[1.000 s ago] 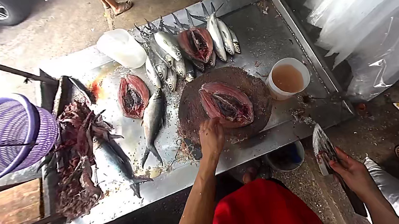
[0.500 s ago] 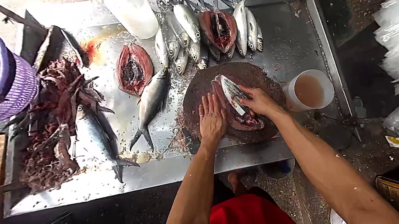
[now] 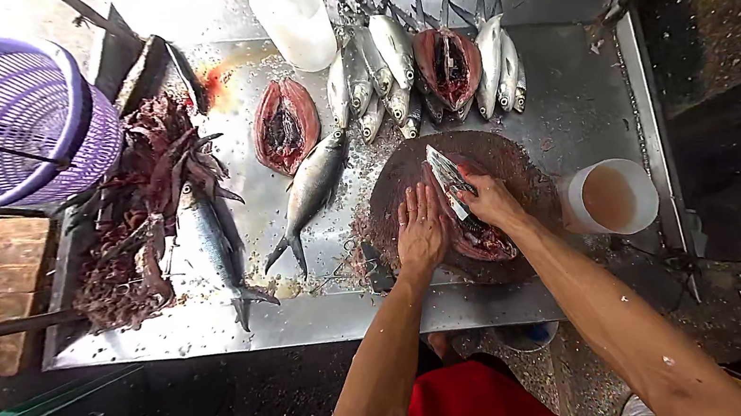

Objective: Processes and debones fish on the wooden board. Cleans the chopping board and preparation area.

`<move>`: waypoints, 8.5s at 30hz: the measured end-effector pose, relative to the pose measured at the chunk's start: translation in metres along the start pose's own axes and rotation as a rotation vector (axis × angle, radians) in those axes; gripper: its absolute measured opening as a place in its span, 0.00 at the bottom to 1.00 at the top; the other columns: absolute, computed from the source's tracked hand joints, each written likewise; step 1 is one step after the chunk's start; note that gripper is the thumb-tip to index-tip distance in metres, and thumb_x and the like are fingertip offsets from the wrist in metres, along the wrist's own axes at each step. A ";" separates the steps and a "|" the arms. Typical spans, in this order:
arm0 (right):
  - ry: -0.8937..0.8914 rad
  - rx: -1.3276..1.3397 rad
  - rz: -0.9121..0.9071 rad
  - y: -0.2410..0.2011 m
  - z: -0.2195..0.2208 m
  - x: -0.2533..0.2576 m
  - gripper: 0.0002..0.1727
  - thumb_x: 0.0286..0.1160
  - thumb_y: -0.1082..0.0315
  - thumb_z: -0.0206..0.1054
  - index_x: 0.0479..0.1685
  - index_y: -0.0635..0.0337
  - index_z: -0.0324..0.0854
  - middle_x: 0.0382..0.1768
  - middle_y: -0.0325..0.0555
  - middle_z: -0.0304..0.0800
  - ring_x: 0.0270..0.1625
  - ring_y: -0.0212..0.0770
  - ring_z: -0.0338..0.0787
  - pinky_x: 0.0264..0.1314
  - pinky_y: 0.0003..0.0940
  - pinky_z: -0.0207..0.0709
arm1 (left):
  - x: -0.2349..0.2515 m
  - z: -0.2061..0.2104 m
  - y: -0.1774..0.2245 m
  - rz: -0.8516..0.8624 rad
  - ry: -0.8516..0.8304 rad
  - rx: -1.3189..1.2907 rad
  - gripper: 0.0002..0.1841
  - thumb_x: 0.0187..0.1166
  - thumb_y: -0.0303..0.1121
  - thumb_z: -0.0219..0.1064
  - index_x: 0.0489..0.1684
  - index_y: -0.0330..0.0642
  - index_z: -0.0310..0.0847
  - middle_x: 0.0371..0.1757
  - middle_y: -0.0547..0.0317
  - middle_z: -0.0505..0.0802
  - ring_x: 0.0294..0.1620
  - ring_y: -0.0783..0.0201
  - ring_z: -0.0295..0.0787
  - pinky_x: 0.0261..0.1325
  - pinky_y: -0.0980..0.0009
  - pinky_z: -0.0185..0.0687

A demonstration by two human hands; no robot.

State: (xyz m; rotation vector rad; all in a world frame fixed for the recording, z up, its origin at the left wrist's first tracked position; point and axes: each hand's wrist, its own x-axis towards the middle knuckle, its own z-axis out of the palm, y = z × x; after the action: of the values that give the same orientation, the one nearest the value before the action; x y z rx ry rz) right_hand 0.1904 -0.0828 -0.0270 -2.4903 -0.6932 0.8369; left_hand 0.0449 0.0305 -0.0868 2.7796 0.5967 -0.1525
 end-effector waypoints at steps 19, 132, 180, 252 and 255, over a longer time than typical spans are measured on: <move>-0.235 -0.496 0.070 -0.063 -0.043 -0.117 0.34 0.88 0.69 0.50 0.96 0.44 0.54 0.65 0.68 0.85 0.61 0.70 0.89 0.59 0.68 0.79 | -0.004 -0.005 -0.005 0.068 0.138 -0.190 0.34 0.87 0.45 0.40 0.93 0.43 0.55 0.94 0.45 0.61 0.95 0.46 0.51 0.93 0.41 0.42; 0.181 1.670 -0.051 -0.186 0.219 -0.148 0.42 0.63 0.67 0.72 0.82 0.66 0.61 0.61 0.53 0.88 0.54 0.44 0.91 0.53 0.41 0.88 | -0.156 -0.106 -0.265 -0.282 -0.038 -1.012 0.28 0.77 0.35 0.56 0.78 0.35 0.73 0.76 0.40 0.83 0.68 0.52 0.87 0.66 0.54 0.84; 0.104 -0.009 0.510 0.183 -0.112 -0.075 0.27 0.80 0.57 0.70 0.67 0.73 0.80 0.65 0.75 0.83 0.73 0.71 0.81 0.76 0.72 0.68 | -0.178 -0.067 -0.070 -0.326 -0.009 -0.872 0.30 0.81 0.41 0.54 0.81 0.36 0.72 0.74 0.44 0.86 0.74 0.54 0.84 0.74 0.52 0.80; 0.230 0.059 0.462 0.073 0.022 -0.172 0.32 0.83 0.56 0.63 0.84 0.62 0.67 0.73 0.64 0.79 0.69 0.61 0.87 0.69 0.58 0.81 | -0.032 0.013 0.069 0.492 -0.268 -0.044 0.65 0.57 0.78 0.66 0.96 0.47 0.46 0.96 0.38 0.44 0.98 0.41 0.29 0.95 0.44 0.30; 0.228 0.010 0.490 0.078 0.021 -0.176 0.34 0.75 0.59 0.67 0.81 0.63 0.67 0.73 0.65 0.78 0.65 0.63 0.88 0.62 0.60 0.83 | -0.036 0.007 0.075 0.468 -0.277 -0.028 0.68 0.51 0.78 0.70 0.98 0.54 0.40 0.97 0.39 0.39 0.98 0.41 0.24 0.94 0.39 0.26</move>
State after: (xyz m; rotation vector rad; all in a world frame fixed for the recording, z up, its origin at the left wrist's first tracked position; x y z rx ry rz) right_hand 0.0796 -0.2409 -0.0069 -2.7296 0.0057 0.6884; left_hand 0.0431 -0.0510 -0.0675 2.7152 -0.1201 -0.4096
